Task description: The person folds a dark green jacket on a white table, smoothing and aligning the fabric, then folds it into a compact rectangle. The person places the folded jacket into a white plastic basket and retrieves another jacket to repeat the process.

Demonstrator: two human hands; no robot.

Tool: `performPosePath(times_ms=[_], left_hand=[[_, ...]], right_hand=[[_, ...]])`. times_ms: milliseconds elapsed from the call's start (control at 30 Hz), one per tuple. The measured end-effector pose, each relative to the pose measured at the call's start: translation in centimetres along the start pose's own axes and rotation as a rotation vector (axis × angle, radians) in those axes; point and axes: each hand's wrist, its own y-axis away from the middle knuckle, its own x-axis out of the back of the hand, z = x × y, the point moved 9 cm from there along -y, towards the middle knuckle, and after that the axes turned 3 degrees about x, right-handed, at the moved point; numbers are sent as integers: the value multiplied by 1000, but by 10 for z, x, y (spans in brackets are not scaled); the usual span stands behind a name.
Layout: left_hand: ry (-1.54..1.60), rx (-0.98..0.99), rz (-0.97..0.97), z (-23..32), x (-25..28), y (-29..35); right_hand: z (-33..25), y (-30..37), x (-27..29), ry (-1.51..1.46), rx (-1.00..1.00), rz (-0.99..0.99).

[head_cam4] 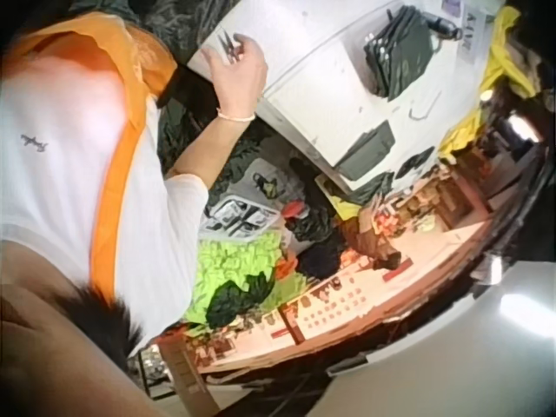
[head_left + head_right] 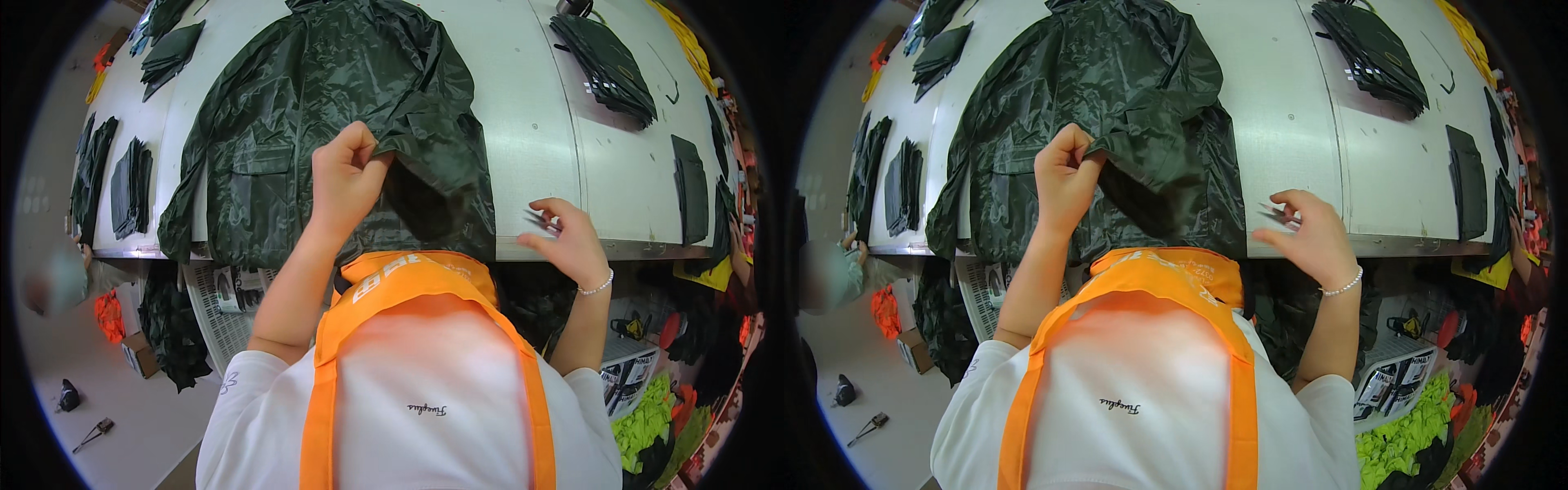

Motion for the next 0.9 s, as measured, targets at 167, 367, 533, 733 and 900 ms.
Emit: performPosePath(times_ms=[167,367,533,733,900], left_hand=[[78,9,11,-7,-22,9],[-226,-225,73,16,-8,9],[-254,-538,-31,62,-32,34],[-241,-759,45,70,-32,49],[-279,-865,36,82,-31,53]], right_hand=[[-67,-1,-22,-428,199,50],[-66,8,-10,-297,416,644],[-98,12,-7,-197,689,611],[-92,10,-20,-138,540,371],[-75,6,-25,-616,351,222]])
